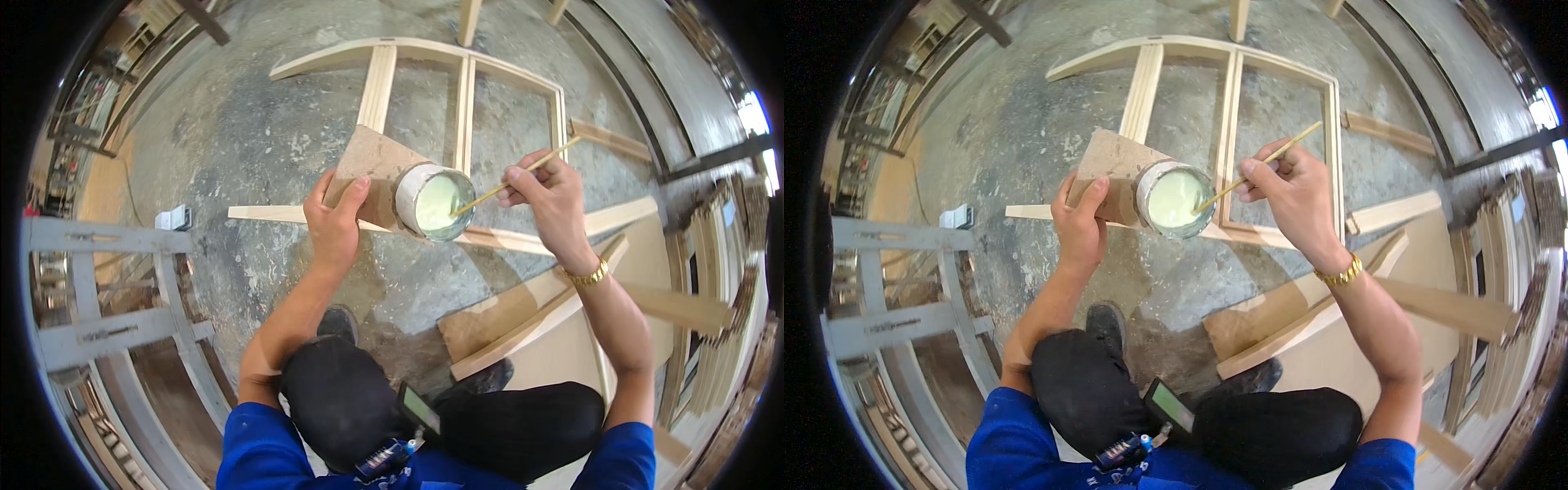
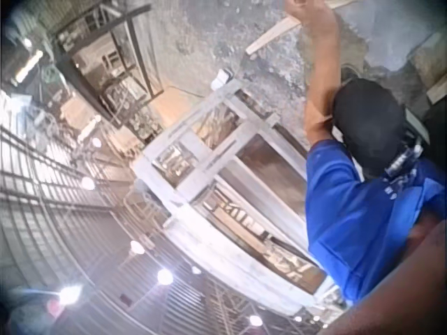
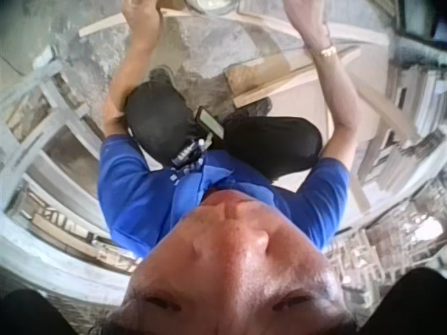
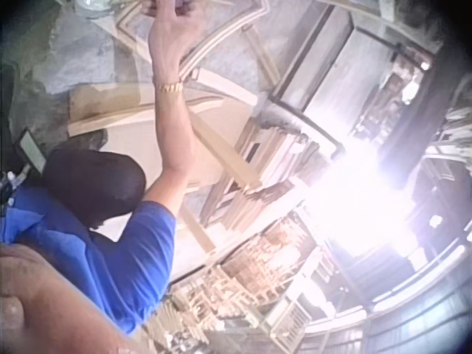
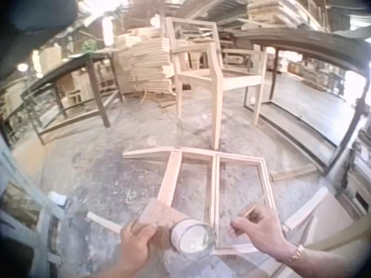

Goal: The person assembles wooden chair frames by applying glue to joints and inserting wooden slats. They reposition the chair frame multiple times to access different joints and continue gluing and fitting components.

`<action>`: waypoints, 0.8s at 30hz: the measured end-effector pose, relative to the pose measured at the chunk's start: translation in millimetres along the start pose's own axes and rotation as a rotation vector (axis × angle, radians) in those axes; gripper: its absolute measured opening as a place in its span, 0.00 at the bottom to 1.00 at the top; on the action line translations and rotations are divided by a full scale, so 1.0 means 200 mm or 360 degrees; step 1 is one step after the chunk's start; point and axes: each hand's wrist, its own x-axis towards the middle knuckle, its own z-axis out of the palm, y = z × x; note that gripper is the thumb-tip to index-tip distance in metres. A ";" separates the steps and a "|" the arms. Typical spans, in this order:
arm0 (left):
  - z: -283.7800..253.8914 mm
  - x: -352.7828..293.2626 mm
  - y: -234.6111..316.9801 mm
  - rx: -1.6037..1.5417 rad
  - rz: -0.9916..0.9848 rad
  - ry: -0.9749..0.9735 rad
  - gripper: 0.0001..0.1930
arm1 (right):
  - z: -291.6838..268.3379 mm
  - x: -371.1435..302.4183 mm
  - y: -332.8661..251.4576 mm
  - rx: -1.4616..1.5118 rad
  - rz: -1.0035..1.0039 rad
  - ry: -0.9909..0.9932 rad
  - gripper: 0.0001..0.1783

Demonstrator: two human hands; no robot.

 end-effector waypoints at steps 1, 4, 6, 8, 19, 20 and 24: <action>-0.02 0.00 -0.05 -0.0038 -0.0035 -0.0002 0.16 | 0.02 -0.01 0.08 0.0068 0.0154 0.0017 0.07; -0.04 -0.01 -0.15 -0.0115 -0.0116 0.0021 0.15 | -0.02 -0.07 0.23 0.0515 0.0500 0.0122 0.05; -0.07 0.00 -0.19 -0.0171 -0.0142 0.0064 0.15 | -0.03 -0.10 0.27 0.0795 0.0719 0.0154 0.03; -0.14 0.01 -0.23 -0.0263 -0.0155 0.0148 0.15 | 0.01 -0.12 0.29 0.0948 0.0759 0.0151 0.03; -0.50 0.19 -0.38 -0.0363 -0.0170 0.0365 0.15 | 0.40 0.03 0.51 0.0803 0.0536 0.0320 0.04; -0.55 0.21 -0.39 -0.0371 -0.0157 0.0392 0.15 | 0.45 0.05 0.52 0.0850 0.0567 0.0320 0.04; -0.68 0.25 -0.42 -0.0378 -0.0166 0.0471 0.16 | 0.57 0.11 0.52 0.0939 0.0665 0.0274 0.04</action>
